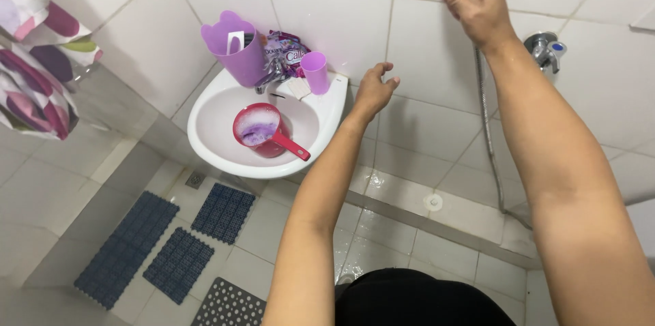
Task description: Cleaning various items like a plastic container and a brush using water and a cloth in a bathroom sink.
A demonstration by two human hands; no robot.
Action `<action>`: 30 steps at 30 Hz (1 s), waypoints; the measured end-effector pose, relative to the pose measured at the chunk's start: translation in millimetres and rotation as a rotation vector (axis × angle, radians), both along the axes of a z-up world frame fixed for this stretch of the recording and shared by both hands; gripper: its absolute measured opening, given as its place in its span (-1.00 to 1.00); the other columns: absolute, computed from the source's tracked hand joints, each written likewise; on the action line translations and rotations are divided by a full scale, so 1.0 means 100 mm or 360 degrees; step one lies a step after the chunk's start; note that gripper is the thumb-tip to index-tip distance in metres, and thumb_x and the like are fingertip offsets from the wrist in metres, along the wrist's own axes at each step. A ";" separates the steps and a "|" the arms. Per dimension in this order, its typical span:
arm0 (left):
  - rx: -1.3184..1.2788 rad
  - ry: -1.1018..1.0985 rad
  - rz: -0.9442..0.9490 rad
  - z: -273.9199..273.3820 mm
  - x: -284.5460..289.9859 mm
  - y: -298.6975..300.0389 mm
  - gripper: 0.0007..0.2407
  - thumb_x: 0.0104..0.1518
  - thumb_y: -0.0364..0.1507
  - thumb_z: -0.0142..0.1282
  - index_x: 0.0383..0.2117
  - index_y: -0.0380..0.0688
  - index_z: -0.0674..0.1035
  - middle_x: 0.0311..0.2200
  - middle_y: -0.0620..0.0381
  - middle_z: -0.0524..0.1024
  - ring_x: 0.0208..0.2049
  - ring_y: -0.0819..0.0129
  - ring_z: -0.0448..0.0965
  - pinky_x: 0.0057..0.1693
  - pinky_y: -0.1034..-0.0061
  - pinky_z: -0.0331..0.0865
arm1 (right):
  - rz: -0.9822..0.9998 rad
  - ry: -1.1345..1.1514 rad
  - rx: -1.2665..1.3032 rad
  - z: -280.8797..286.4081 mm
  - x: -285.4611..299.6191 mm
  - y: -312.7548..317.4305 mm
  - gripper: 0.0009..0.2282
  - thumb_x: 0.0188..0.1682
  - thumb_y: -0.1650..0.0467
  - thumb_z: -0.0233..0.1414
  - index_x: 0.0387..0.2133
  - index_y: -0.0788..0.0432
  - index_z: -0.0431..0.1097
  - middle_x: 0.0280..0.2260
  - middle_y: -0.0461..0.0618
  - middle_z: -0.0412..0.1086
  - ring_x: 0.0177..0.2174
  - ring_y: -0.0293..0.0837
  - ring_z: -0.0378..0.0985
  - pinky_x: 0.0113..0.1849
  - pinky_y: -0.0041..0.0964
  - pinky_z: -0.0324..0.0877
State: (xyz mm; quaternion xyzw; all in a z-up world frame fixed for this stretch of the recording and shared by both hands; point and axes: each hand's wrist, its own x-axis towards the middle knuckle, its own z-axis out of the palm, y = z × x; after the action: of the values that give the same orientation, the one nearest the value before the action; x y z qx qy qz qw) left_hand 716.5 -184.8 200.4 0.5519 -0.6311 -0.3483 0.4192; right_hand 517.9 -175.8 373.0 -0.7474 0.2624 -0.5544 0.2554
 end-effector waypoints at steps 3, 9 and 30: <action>-0.0052 0.0061 0.0012 -0.16 -0.06 -0.06 -0.60 0.13 -0.39 0.20 0.10 -0.24 0.50 0.13 -0.18 0.48 0.21 0.04 0.45 0.24 0.26 0.35 | 0.0046 0.0169 -0.0097 -0.07 0.08 0.00 -0.59 0.16 0.11 0.12 0.00 0.19 0.36 -0.38 -0.25 0.22 -0.44 -0.42 0.17 -0.43 -0.49 0.10; 0.0097 0.0106 0.0071 -0.32 -0.07 -0.13 -0.59 0.10 -0.37 0.23 0.09 -0.18 0.51 0.10 -0.15 0.48 0.13 0.09 0.49 0.19 0.31 0.36 | 0.0355 0.0410 0.0705 -0.37 0.13 -0.15 -0.72 0.11 0.19 0.14 -0.18 0.15 0.40 -0.49 -0.24 0.29 -0.54 -0.44 0.26 -0.54 -0.53 0.15; 0.0230 0.0414 0.0077 -0.77 -0.10 -0.25 -0.57 0.07 -0.37 0.24 0.09 -0.27 0.51 -0.01 -0.12 0.56 0.04 0.18 0.55 0.11 0.37 0.44 | 0.0217 0.0044 0.1270 -0.99 0.19 0.23 -0.75 0.14 0.20 -0.02 -0.16 0.13 0.32 -0.45 -0.19 0.31 -0.58 -0.38 0.26 -0.59 -0.48 0.16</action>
State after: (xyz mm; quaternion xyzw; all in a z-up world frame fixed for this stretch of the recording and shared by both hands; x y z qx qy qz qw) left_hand 706.3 -209.4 123.5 0.5459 -0.5313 -0.4512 0.4650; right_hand 536.7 -152.7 273.5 -0.6127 0.4102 -0.3807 0.5580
